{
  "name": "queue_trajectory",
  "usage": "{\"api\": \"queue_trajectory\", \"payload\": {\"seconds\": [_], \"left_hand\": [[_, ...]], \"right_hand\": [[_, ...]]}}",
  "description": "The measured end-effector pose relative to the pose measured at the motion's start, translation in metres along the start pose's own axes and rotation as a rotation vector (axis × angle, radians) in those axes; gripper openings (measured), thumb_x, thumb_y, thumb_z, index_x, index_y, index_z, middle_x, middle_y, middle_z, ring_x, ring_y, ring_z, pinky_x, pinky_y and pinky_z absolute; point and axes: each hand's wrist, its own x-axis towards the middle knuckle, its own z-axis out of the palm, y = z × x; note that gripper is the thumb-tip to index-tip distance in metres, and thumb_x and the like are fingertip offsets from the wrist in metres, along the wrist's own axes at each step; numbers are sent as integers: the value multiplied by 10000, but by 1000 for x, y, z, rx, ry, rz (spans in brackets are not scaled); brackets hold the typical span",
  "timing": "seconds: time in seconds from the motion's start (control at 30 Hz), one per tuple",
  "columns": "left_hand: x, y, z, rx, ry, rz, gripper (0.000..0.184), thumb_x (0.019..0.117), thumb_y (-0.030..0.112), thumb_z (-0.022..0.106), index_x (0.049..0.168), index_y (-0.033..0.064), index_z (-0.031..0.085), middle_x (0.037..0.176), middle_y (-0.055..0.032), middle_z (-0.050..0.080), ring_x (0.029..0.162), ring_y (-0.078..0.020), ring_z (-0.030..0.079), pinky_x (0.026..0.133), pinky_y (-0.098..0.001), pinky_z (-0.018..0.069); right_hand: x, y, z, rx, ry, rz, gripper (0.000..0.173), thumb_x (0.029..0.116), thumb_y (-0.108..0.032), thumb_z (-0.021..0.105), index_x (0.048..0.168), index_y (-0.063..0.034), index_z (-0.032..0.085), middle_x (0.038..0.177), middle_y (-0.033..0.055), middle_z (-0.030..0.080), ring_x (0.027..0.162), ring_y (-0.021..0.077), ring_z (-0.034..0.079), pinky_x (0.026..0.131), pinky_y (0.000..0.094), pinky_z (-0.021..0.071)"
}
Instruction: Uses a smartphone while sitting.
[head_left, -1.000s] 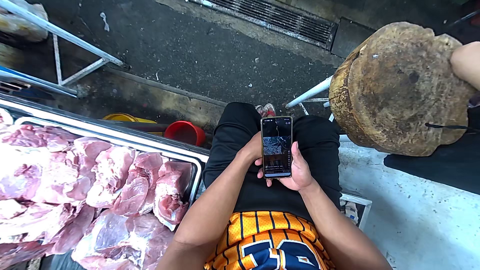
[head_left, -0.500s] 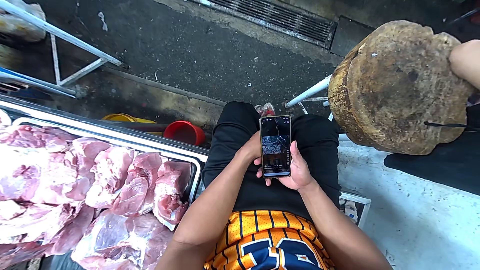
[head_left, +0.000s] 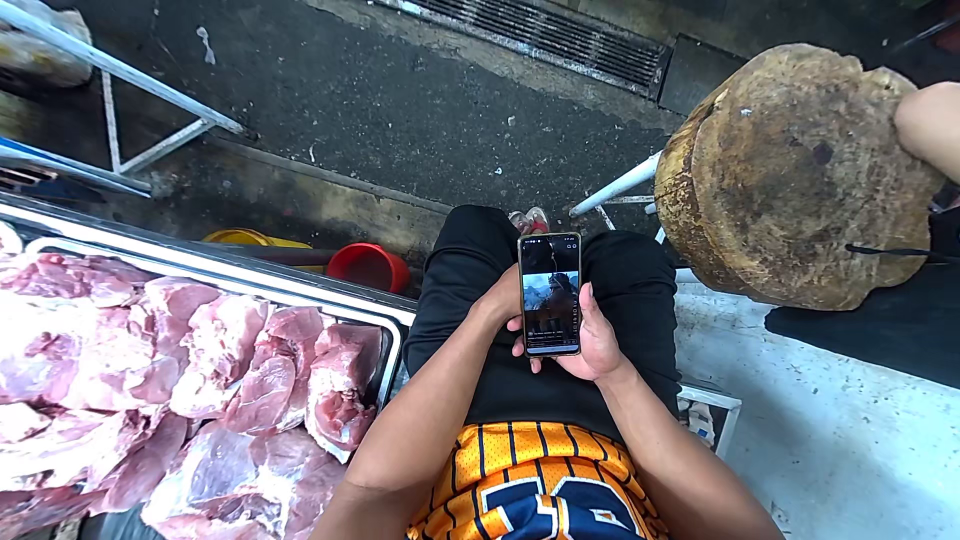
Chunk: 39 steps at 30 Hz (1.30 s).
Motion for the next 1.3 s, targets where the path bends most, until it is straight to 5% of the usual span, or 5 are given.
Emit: {"api": "queue_trajectory", "payload": {"seconds": [0.27, 0.63, 0.8, 0.93, 1.3], "left_hand": [[1, -3, -1, 30, -5, 20, 91, 922, 80, 704, 1000, 78, 657, 804, -33, 634, 689, -93, 590, 667, -294, 515], [4, -9, 1, -23, -6, -5, 95, 889, 98, 729, 910, 117, 638, 707, 19, 594, 575, -65, 537, 599, -259, 496], [2, -7, 2, -68, -2, 17, 113, 886, 59, 715, 956, 125, 654, 774, 39, 627, 660, -28, 579, 672, -221, 515], [-5, 14, 6, -156, 42, -188, 213, 915, -94, 618, 857, 110, 593, 672, 44, 527, 551, -18, 464, 586, -170, 467], [-2, 5, 6, -151, 25, -179, 228, 903, -104, 617, 863, 117, 581, 664, 60, 507, 534, -2, 428, 570, -157, 447]], "right_hand": [[0, 0, 0, 7, -5, -2, 828, 942, -784, 366, 1417, -120, 502, 1294, 307, 623, 1019, 449, 696, 711, 489, 619], [0, 1, -2, -1, -23, -4, 835, 942, -785, 361, 1418, -116, 513, 1299, 305, 623, 1026, 445, 696, 721, 484, 619], [0, 1, -2, -1, -26, -9, 833, 944, -782, 365, 1414, -113, 521, 1295, 306, 625, 1027, 445, 697, 722, 486, 621], [-1, 1, 0, 2, -10, -10, 832, 946, -782, 358, 1413, -113, 521, 1286, 308, 629, 1015, 442, 700, 711, 480, 620], [-1, 1, -1, 12, -22, -11, 821, 954, -770, 361, 1412, -108, 519, 1293, 310, 624, 1025, 444, 698, 718, 478, 620]]}}
